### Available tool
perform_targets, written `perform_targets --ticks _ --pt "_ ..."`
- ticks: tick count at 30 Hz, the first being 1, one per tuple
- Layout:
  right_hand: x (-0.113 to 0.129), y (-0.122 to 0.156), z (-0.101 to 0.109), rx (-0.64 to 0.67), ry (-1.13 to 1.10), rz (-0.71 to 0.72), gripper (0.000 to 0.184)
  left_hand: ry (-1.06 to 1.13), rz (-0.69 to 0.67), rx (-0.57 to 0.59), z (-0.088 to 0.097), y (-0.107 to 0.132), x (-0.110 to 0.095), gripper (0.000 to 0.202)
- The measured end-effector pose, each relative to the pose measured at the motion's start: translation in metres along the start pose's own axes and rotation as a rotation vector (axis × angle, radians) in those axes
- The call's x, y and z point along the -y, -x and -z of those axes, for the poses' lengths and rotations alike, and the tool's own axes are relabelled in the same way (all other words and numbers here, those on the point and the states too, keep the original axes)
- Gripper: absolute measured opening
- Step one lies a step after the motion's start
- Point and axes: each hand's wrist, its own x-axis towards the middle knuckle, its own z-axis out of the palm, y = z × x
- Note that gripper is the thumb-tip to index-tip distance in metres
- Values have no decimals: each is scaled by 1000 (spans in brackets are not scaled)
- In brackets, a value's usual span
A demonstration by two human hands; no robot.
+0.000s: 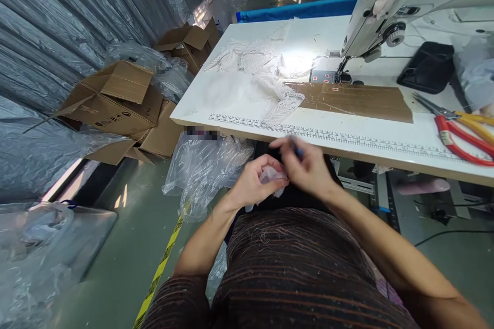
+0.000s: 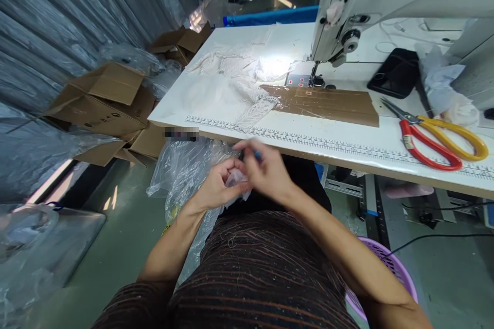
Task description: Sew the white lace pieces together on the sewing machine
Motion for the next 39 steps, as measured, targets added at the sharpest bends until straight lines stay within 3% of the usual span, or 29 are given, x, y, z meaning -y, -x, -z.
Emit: perform_targets --ticks 3,7,10,13,16,18,24,33,39 --pt "-3 -6 1 -161 -59 -109 15 19 57 -5 -2 4 -5 28" --pt "-9 -10 -2 -198 -130 -169 10 41 66 -27 -3 8 -8 30" --pt "-12 -15 3 -194 -176 -224 17 48 93 -71 -4 8 -6 30" --pt "-11 -17 18 -124 -87 -153 30 138 118 -162 -6 5 -1 33" --pt "-9 -6 31 -270 107 -22 29 283 102 -287 -11 2 6 44" --pt "-13 10 30 -343 138 -27 24 363 98 -330 -17 1 10 57" --pt "-39 51 3 -152 -2 -287 34 505 161 -435 -40 -1 23 70" --pt "-55 53 40 -53 -124 -463 37 555 242 -365 -50 -11 43 62" --pt "-61 53 34 -77 -132 -477 39 534 235 -359 -52 -13 46 58"
